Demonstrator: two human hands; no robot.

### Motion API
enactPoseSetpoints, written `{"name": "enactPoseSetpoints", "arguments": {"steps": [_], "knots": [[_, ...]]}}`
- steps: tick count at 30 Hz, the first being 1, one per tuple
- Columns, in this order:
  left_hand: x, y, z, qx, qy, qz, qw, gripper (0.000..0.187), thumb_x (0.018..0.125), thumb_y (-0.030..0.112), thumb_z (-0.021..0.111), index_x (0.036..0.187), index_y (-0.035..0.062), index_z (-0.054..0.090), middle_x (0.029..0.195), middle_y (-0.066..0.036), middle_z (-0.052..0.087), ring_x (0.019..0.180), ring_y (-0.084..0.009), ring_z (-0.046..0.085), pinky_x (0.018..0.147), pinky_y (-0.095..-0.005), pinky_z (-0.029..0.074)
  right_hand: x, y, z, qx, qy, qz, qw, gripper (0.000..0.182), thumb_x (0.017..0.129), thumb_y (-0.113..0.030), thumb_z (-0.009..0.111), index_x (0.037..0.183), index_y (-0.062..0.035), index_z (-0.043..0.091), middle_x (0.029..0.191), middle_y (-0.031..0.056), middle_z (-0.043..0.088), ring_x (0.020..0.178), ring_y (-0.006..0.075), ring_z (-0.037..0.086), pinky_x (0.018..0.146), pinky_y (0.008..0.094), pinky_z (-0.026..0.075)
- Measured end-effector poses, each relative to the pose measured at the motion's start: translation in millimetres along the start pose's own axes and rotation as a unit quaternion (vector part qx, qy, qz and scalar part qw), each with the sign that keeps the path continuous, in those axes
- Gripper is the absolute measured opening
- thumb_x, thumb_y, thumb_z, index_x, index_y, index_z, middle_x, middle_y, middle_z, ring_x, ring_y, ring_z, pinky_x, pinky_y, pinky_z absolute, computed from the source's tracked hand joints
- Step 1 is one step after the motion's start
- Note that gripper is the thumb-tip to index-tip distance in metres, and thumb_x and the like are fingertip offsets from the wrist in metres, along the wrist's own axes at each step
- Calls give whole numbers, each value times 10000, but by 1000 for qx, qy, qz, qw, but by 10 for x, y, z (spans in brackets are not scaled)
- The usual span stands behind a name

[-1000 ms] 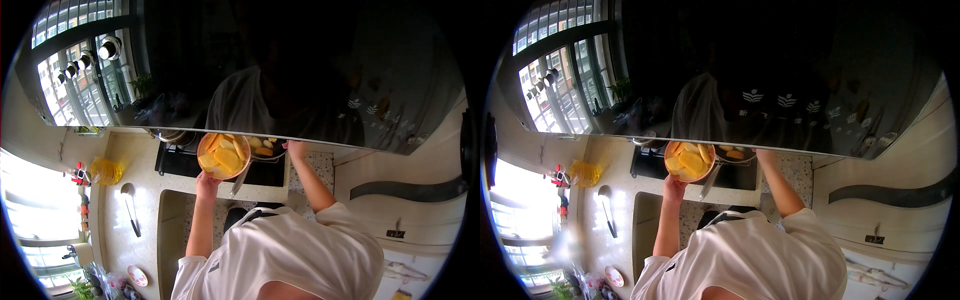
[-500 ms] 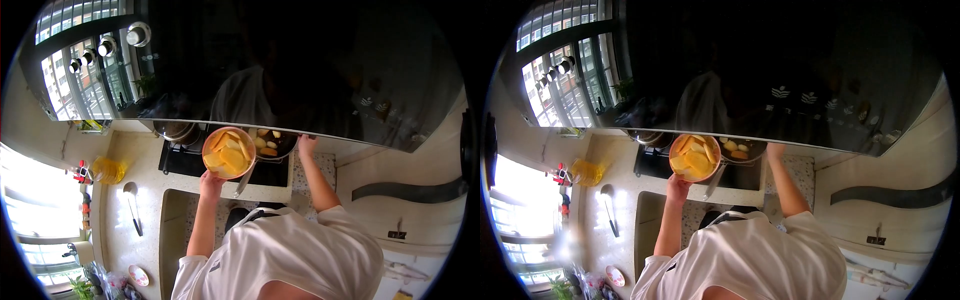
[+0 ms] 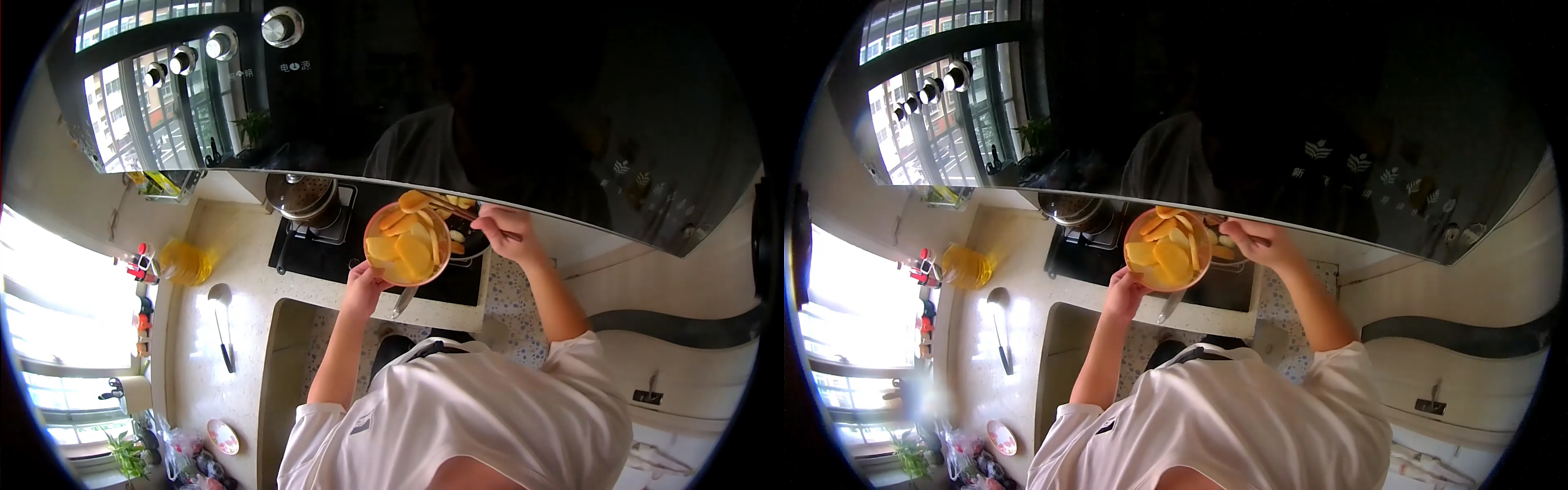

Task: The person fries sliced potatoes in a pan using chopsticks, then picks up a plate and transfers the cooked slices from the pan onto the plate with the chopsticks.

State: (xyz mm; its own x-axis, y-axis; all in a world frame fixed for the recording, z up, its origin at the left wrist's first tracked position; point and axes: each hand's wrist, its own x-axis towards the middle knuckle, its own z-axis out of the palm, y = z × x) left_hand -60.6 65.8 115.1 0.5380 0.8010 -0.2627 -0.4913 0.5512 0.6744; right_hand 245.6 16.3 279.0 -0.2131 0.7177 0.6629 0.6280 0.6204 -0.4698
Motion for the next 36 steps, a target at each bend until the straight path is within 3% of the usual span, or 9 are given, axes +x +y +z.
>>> {"name": "enactPoseSetpoints", "arguments": {"steps": [6, 13, 18, 21, 24, 26, 29, 33, 36], "knots": [[16, -53, -6, 31, -32, -4, 999, 253, 924, 93, 557, 1119, -44, 644, 1054, -145, 698, 933, -253, 700, 886, -413, 566, 343, -33, 172, 34, -128, 0, 991, 214, 898, -101, 693, 753, 24, 598, 698, 86, 549, 557, 202, 499, 517, 307, 417], [5, -82, -7, 37, 2, -2, 999, 226, 911, 38, 548, 1093, -45, 653, 1017, -135, 702, 887, -240, 701, 854, -406, 581, 452, 3, 192, 133, -128, 42, 982, 199, 928, -97, 661, 772, 22, 631, 697, 63, 563, 589, 165, 523, 551, 299, 423], [4, -63, -27, 39, -11, 0, 999, 210, 900, 21, 554, 1070, -43, 659, 995, -128, 705, 868, -234, 701, 826, -402, 590, 366, 164, 98, 148, -109, 161, 970, 293, 1006, -231, 561, 827, -31, 678, 814, 17, 689, 729, 112, 629, 686, 229, 501], [7, -54, -1, 30, -19, -5, 999, 208, 894, 22, 561, 1067, -41, 659, 994, -127, 705, 870, -233, 701, 829, -403, 590, 415, 158, -90, 67, -121, 117, 983, 302, 1012, -253, 548, 848, -34, 676, 796, 13, 682, 725, 113, 627, 684, 242, 507], [17, -65, 10, 29, -21, -9, 999, 208, 894, 28, 565, 1067, -39, 660, 996, -125, 704, 871, -231, 701, 833, -404, 589, -470, 1530, 45, -77, -118, 208, 968, 252, 1018, -242, 525, 959, -52, 678, 857, 37, 676, 803, 128, 630, 737, 247, 529], [32, -64, 22, 27, -27, -10, 999, 210, 895, 33, 566, 1069, -38, 661, 999, -123, 704, 872, -231, 701, 836, -404, 588, -705, 1875, 77, 95, -43, 287, 952, 232, 1017, -236, 522, 1005, -60, 672, 886, 43, 669, 829, 134, 628, 754, 249, 534], [48, -72, 25, 37, -21, -16, 999, 215, 897, 43, 567, 1074, -36, 660, 1002, -123, 703, 876, -231, 701, 835, -403, 588, -904, 2116, 76, 436, 79, 303, 844, 225, 1015, -238, 519, 1052, -65, 659, 931, 43, 661, 855, 144, 629, 775, 259, 541], [42, -79, -1, 33, -24, -16, 999, 226, 889, 49, 573, 1081, -36, 657, 1007, -128, 704, 884, -234, 701, 837, -406, 586, -983, 2166, -27, 517, 70, 246, 817, 240, 1012, -264, 521, 1129, -89, 638, 981, 29, 655, 890, 161, 635, 808, 276, 545], [17, -68, 36, 33, -15, -10, 999, 236, 884, 53, 573, 1086, -40, 653, 1011, -132, 706, 888, -242, 702, 840, -406, 584, -669, 1521, -140, 547, 287, 311, 722, 223, 1012, -270, 520, 1152, -122, 611, 965, 7, 644, 849, 153, 628, 738, 280, 543]]}}
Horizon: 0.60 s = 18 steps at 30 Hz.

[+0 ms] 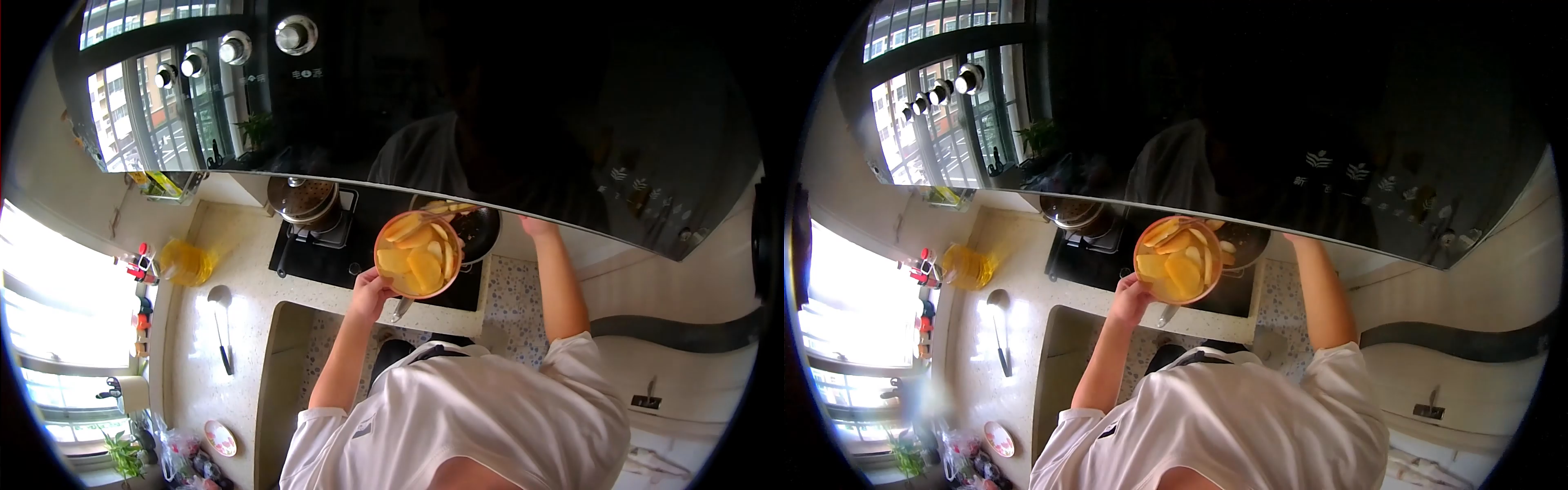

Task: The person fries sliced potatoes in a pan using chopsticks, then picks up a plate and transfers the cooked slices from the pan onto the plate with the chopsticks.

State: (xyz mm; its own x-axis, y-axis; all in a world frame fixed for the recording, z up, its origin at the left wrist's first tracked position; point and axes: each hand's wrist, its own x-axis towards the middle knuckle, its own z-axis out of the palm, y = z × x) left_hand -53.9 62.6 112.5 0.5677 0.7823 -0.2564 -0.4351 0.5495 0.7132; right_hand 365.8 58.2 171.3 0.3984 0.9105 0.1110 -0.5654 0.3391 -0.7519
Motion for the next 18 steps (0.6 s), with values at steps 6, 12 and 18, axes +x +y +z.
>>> {"name": "enactPoseSetpoints", "arguments": {"steps": [6, 12, 18], "knots": [[-75, -27, -60, -7, 12, 27, 1000, 250, 890, 65, 558, 1093, -52, 645, 1025, -149, 707, 883, -248, 711, 842, -395, 578, -135, -191, -143, -256, 196, -72, 944, 204, 1016, -267, 510, 1138, -129, 598, 944, 0, 639, 809, 145, 620, 680, 281, 533], [-150, -37, -25, -5, 52, 31, 998, 228, 879, 53, 539, 1066, -37, 636, 997, -134, 698, 874, -240, 701, 844, -395, 578, -109, 318, -794, -608, 148, -61, 778, 197, 1020, -263, 501, 1123, -125, 595, 937, 2, 638, 792, 141, 615, 658, 283, 522], [-202, -56, 46, -14, 83, 33, 996, 235, 886, 37, 514, 1076, -34, 632, 1002, -136, 698, 889, -246, 701, 832, -381, 574, -177, 637, -1011, -663, 139, -28, 735, 192, 1023, -260, 491, 1109, -120, 591, 930, 4, 638, 776, 138, 610, 637, 284, 512]]}}
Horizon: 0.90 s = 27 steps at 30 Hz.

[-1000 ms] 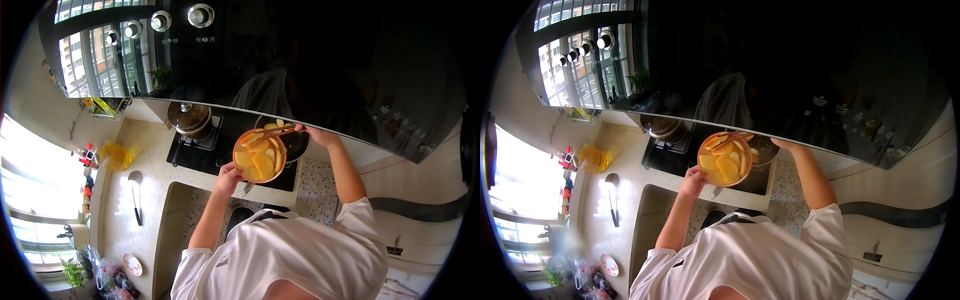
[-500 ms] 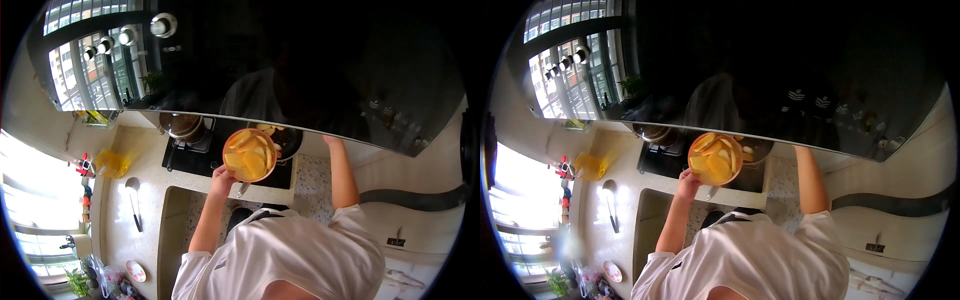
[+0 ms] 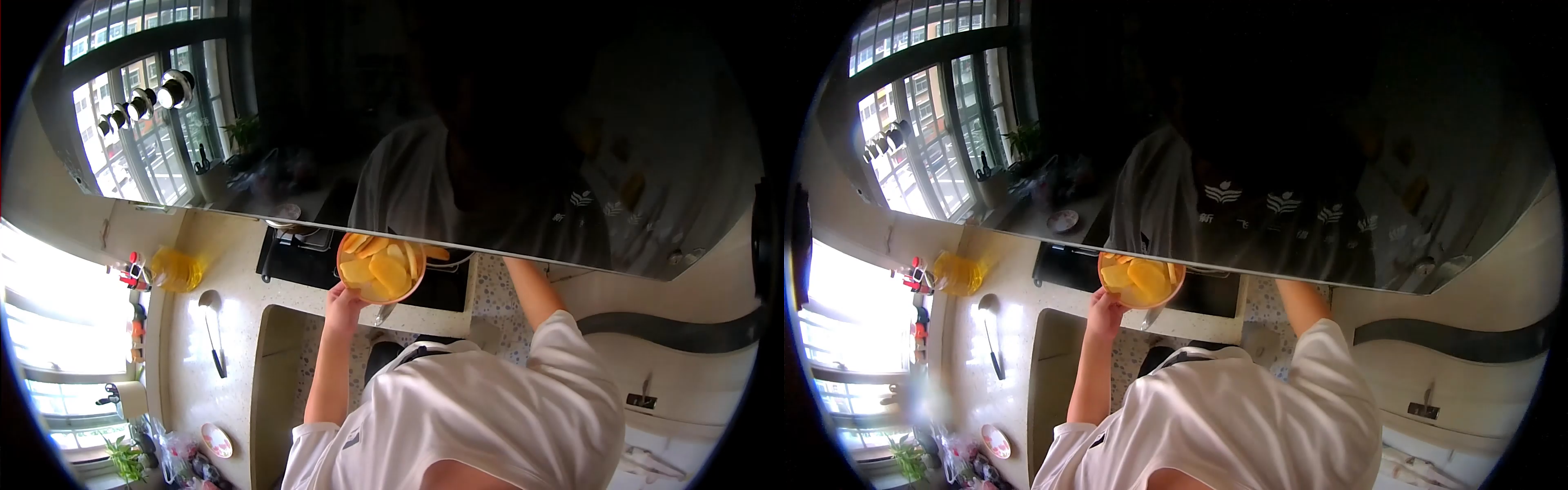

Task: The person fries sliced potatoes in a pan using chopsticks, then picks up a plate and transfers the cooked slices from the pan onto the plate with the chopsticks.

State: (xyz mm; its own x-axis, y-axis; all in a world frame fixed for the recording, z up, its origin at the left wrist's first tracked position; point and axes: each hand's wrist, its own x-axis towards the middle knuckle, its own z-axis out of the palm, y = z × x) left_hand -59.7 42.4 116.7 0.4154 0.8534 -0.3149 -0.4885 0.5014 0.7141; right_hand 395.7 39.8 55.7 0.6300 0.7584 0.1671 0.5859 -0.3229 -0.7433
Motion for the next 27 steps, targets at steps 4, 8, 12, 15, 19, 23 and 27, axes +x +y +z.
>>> {"name": "enactPoseSetpoints", "arguments": {"steps": [4, 8, 12, 15, 19, 23, 27], "knots": [[-8, -30, -41, -2, 0, 3, 1000, 239, 890, 42, 509, 1083, -32, 630, 1014, -141, 700, 895, -246, 702, 835, -377, 572, -60, 49, 64, 6, -1, 11, 1000, 189, 1025, -257, 485, 1099, -117, 589, 925, 5, 638, 765, 135, 606, 623, 285, 505], [5, -39, -46, 2, -3, 3, 1000, 239, 898, 47, 502, 1084, -32, 631, 1020, -141, 700, 895, -246, 703, 838, -375, 571, -83, 79, 41, 26, -1, 27, 999, 188, 1027, -255, 479, 1090, -114, 586, 920, 6, 638, 754, 133, 603, 609, 285, 498], [20, -37, -32, -4, 4, 4, 1000, 235, 907, 52, 499, 1082, -34, 631, 1021, -141, 700, 896, -247, 703, 843, -375, 571, -111, 64, 17, 60, 1, 42, 997, 187, 1030, -252, 472, 1080, -111, 584, 915, 8, 637, 743, 131, 600, 594, 286, 491], [40, -42, -61, -7, -6, 1, 1000, 232, 919, 63, 499, 1084, -39, 627, 1029, -148, 697, 902, -253, 703, 857, -383, 568, -158, 60, -35, 94, 5, 58, 994, 187, 1031, -250, 468, 1073, -109, 582, 911, 9, 637, 735, 129, 597, 584, 287, 485], [58, -16, -41, -2, -18, -3, 1000, 232, 933, 80, 505, 1091, -44, 621, 1047, -157, 693, 911, -262, 703, 875, -399, 565, -179, 16, -127, 171, 19, 79, 982, 187, 1034, -248, 461, 1063, -106, 580, 907, 10, 637, 724, 127, 594, 570, 288, 478], [90, -4, -34, -6, -23, -10, 1000, 236, 934, 79, 510, 1103, -45, 617, 1057, -155, 692, 932, -265, 699, 887, -400, 562, -207, -69, -242, 287, 51, 113, 950, 189, 1036, -246, 455, 1054, -103, 578, 902, 11, 637, 713, 125, 590, 555, 288, 471], [147, -27, -9, -27, -32, -12, 999, 245, 939, 80, 509, 1127, -40, 611, 1090, -149, 685, 980, -261, 685, 913, -401, 550, -242, -243, -421, 429, 95, 150, 886, 191, 1038, -243, 449, 1044, -100, 575, 897, 13, 636, 703, 122, 587, 541, 289, 464]]}}
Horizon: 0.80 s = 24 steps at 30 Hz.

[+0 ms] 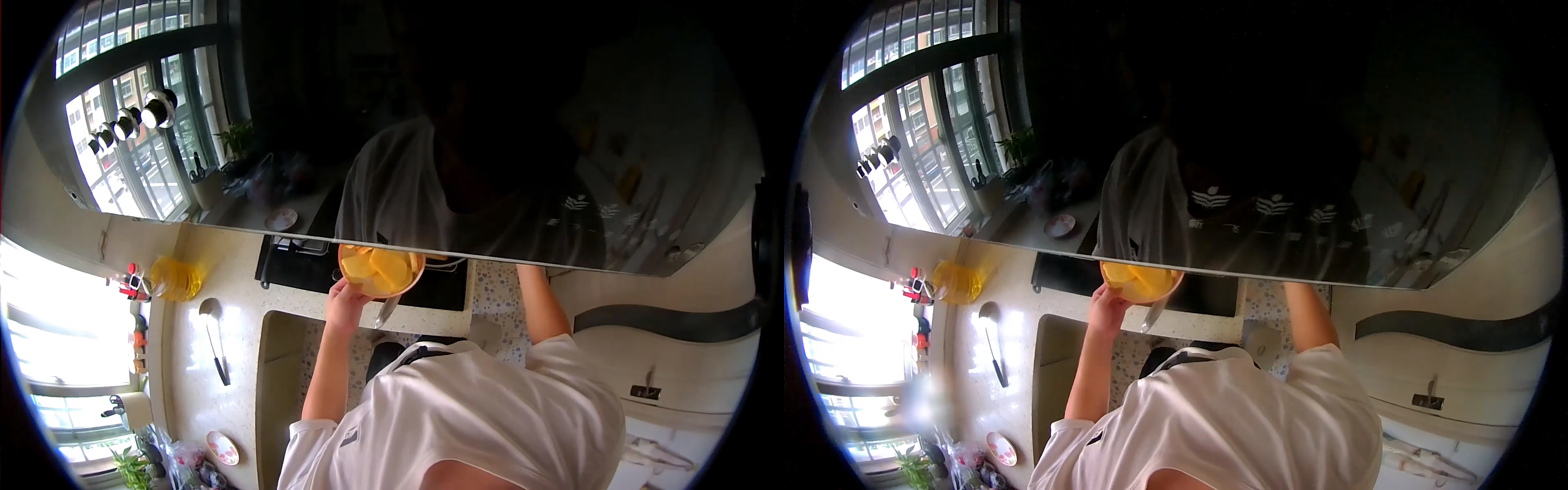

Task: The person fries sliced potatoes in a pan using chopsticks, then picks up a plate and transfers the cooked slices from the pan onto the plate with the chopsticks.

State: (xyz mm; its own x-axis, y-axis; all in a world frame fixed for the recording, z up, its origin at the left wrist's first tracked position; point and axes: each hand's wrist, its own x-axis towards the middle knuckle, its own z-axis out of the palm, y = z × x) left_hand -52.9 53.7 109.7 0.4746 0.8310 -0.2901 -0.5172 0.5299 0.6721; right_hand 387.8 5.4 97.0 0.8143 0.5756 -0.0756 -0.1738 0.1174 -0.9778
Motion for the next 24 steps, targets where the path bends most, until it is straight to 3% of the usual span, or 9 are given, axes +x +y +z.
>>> {"name": "enactPoseSetpoints", "arguments": {"steps": [9, 11, 12, 14, 15, 17, 20, 24], "knots": [[130, -49, 78, -40, -14, -3, 999, 265, 964, 96, 516, 1181, -34, 596, 1144, -152, 668, 1057, -271, 663, 984, -429, 514, -548, -524, 454, 286, 27, 150, 946, 199, 1043, -238, 435, 1022, -94, 570, 886, 16, 636, 678, 117, 580, 509, 291, 449], [168, -86, 96, -43, -7, 0, 999, 260, 974, 95, 509, 1183, -31, 599, 1133, -150, 674, 1044, -274, 672, 975, -433, 524, -799, -553, 651, 248, 1, 163, 955, 201, 1045, -236, 432, 1018, -92, 569, 883, 16, 636, 673, 116, 578, 502, 291, 445], [175, -92, 112, -46, -8, 3, 999, 258, 974, 92, 509, 1182, -32, 598, 1131, -150, 675, 1044, -273, 672, 976, -432, 524, -926, -550, 741, 213, -19, 154, 965, 202, 1045, -236, 430, 1015, -91, 568, 882, 17, 636, 670, 115, 577, 499, 292, 443], [178, -108, 140, -52, -10, 9, 999, 254, 973, 84, 510, 1181, -33, 596, 1127, -150, 676, 1043, -272, 673, 977, -431, 524, -1146, -602, 823, -25, -106, 40, 993, 274, 1056, -226, 391, 939, -56, 570, 819, 40, 631, 598, 114, 560, 464, 280, 418], [178, -116, 146, -59, -5, 9, 998, 253, 971, 83, 514, 1179, -34, 596, 1126, -149, 676, 1043, -273, 673, 975, -432, 525, -1224, -604, 804, -196, -204, -89, 955, 310, 1060, -226, 376, 907, -38, 570, 781, 52, 625, 567, 116, 552, 460, 270, 417], [163, -126, 139, -74, 6, 11, 997, 250, 967, 80, 523, 1177, -34, 596, 1124, -148, 677, 1041, -273, 674, 972, -435, 527, -1458, -776, 922, -268, -279, -205, 899, 410, 1067, -229, 350, 789, 0, 547, 633, 63, 574, 459, 117, 498, 439, 241, 401], [154, -142, 96, -76, 25, 14, 997, 245, 966, 85, 536, 1172, -30, 601, 1124, -147, 678, 1043, -277, 673, 969, -441, 527, -1416, -818, 819, -250, -292, -241, 891, 398, 1066, -233, 362, 807, -3, 558, 655, 70, 589, 475, 118, 514, 449, 241, 419], [113, -114, 42, -81, 44, 33, 995, 240, 973, 102, 538, 1168, -21, 606, 1132, -146, 678, 1046, -280, 672, 963, -441, 527, -789, -651, 559, -136, -123, -182, 966, 397, 1064, -235, 368, 810, -3, 565, 659, 73, 596, 482, 122, 520, 450, 243, 421]]}}
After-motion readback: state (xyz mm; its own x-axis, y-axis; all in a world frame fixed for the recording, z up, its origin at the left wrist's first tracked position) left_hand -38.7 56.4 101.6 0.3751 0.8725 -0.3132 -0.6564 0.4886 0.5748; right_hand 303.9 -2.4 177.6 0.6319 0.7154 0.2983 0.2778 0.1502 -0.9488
